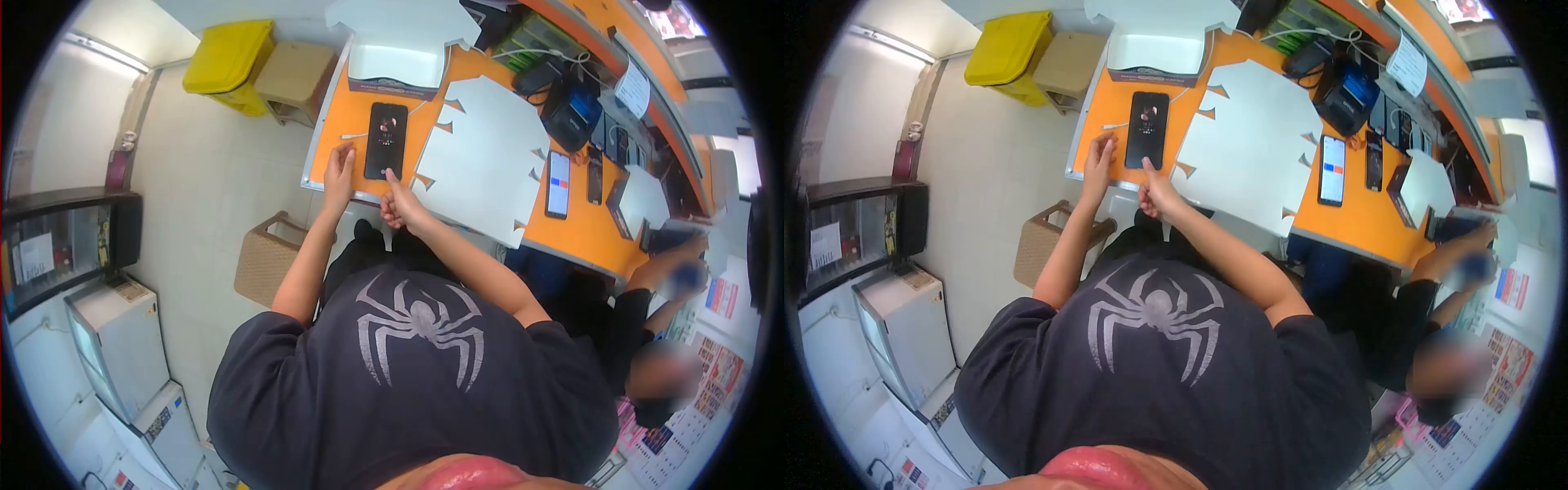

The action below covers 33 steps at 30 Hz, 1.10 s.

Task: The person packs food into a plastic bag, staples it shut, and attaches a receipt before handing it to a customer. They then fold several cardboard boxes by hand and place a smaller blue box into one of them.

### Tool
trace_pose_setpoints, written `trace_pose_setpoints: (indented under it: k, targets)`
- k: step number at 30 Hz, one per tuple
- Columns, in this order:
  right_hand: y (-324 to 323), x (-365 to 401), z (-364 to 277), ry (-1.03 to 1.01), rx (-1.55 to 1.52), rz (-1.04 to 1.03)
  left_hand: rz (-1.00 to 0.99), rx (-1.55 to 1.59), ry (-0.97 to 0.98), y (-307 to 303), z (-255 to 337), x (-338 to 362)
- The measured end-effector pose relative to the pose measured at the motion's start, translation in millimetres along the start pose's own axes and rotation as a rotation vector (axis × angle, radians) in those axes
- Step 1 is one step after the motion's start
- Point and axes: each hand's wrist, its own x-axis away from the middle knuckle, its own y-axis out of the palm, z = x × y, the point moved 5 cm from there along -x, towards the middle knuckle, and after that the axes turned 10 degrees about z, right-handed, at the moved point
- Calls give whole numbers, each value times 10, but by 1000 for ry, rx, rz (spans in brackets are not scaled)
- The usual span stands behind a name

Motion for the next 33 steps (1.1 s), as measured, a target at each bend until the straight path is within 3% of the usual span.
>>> trace_pose_setpoints:
  k: [5, 9, 18, 28, 33]
  targets:
    - [184, -348, 242, -42, -161, 204, -182, 150, -52, -171, -35, -58]
    - [177, -330, 193, -25, -98, 274, -249, 218, -45, -197, 30, -65]
    - [145, -400, 224, 36, -106, 278, -311, 260, -40, -208, -8, -74]
    - [144, -468, 262, -43, -100, 301, -367, 238, -47, -205, 8, -64]
    - [154, -516, 283, -166, -76, 332, -376, 67, 51, -236, -119, -121]
